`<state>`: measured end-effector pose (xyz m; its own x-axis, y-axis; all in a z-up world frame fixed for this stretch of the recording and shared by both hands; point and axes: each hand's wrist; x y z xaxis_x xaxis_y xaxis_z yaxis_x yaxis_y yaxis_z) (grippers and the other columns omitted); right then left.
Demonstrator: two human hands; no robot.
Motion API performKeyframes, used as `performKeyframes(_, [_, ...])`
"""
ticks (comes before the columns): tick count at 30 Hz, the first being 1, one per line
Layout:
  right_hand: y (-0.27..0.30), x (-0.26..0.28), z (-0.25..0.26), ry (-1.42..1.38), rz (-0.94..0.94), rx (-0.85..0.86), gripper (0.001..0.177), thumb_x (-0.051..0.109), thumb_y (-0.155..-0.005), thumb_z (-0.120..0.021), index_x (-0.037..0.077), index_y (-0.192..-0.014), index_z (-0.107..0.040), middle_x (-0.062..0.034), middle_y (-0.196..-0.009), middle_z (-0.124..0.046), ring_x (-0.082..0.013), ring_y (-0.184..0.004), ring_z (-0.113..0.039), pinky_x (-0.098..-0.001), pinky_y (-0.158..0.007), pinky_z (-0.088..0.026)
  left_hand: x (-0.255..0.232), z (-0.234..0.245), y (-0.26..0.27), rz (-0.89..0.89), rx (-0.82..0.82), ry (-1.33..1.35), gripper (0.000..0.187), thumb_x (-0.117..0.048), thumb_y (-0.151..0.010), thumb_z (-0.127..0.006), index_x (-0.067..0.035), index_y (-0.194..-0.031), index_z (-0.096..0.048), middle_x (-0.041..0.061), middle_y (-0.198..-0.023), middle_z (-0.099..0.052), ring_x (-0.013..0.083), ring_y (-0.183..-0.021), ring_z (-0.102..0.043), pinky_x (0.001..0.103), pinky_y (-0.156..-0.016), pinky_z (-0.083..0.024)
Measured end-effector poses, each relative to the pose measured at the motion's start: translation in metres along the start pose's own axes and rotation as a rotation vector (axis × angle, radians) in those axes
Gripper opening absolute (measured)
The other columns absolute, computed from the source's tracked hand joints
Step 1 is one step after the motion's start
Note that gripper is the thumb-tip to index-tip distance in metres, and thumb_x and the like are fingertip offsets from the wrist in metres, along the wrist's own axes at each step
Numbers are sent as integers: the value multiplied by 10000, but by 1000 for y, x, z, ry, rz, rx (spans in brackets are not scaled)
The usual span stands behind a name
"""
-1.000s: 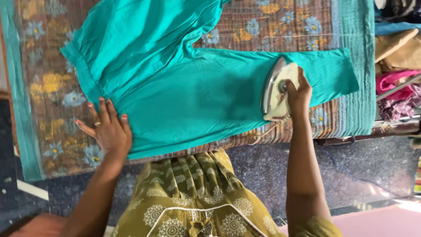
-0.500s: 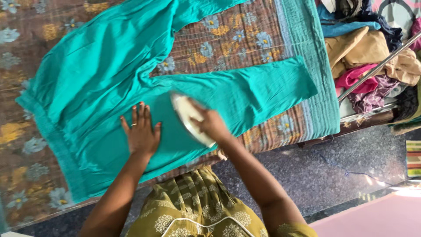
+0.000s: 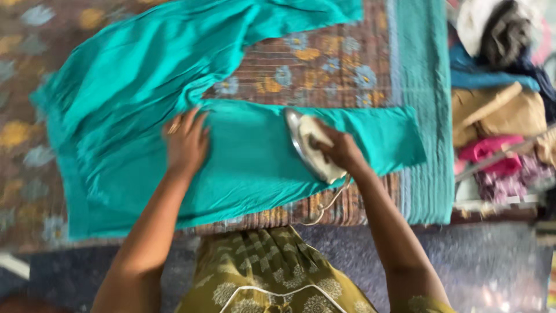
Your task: The person irons a pair of teal trousers laid out on a floral-patterned table. They use a white electric iron to smooth the fabric, systematically moving from one leg to the other and adjusting the garment's position as needed.
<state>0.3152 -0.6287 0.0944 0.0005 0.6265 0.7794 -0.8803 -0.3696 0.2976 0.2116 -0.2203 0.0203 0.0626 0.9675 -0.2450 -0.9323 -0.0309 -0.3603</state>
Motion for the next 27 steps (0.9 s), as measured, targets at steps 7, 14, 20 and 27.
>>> performKeyframes(7, [-7,89,-76,-40,138,190,622,252,-957,-717,193,-1541,-511,-72,-850,-727,-94,-525,-582,-317,-568,-526,26,-34,-107,3,249,30,273,-470,-837,-801,-213,-928,-805,-9,-1006,-737,239,-1208,-586,587,-1065,-351])
performKeyframes(14, [-10,49,-58,-272,-65,-133,691,145,-914,-713,83,-1547,-444,-36,-982,-733,-81,-570,-568,-290,-497,-492,79,-58,-135,-98,510,28,298,-527,-793,-808,-230,-776,-788,-37,-889,-743,235,-1162,-588,679,-1018,-269])
performKeyframes(20, [-5,60,-65,-337,-41,-142,671,116,-934,-681,58,-1561,-449,-55,-1033,-719,-76,-608,-547,-269,-507,-489,109,-87,-145,-118,577,170,190,-445,-903,-739,-266,-849,-778,-1,-893,-737,205,-1169,-597,628,-1080,-219])
performKeyframes(27, [-39,138,-119,-72,-102,108,664,194,-932,-718,194,-1556,-491,-103,-856,-726,-89,-516,-573,-306,-540,-504,127,-106,-150,-155,599,203,234,-498,-890,-742,-270,-878,-794,54,-976,-718,264,-1203,-545,638,-1018,-234])
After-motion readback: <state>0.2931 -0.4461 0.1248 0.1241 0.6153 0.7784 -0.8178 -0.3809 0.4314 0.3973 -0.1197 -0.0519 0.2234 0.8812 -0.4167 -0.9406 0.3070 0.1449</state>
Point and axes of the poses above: each hand's wrist, its own y-axis away from the middle knuckle, its own z-axis out of the back of the hand, x = y × z
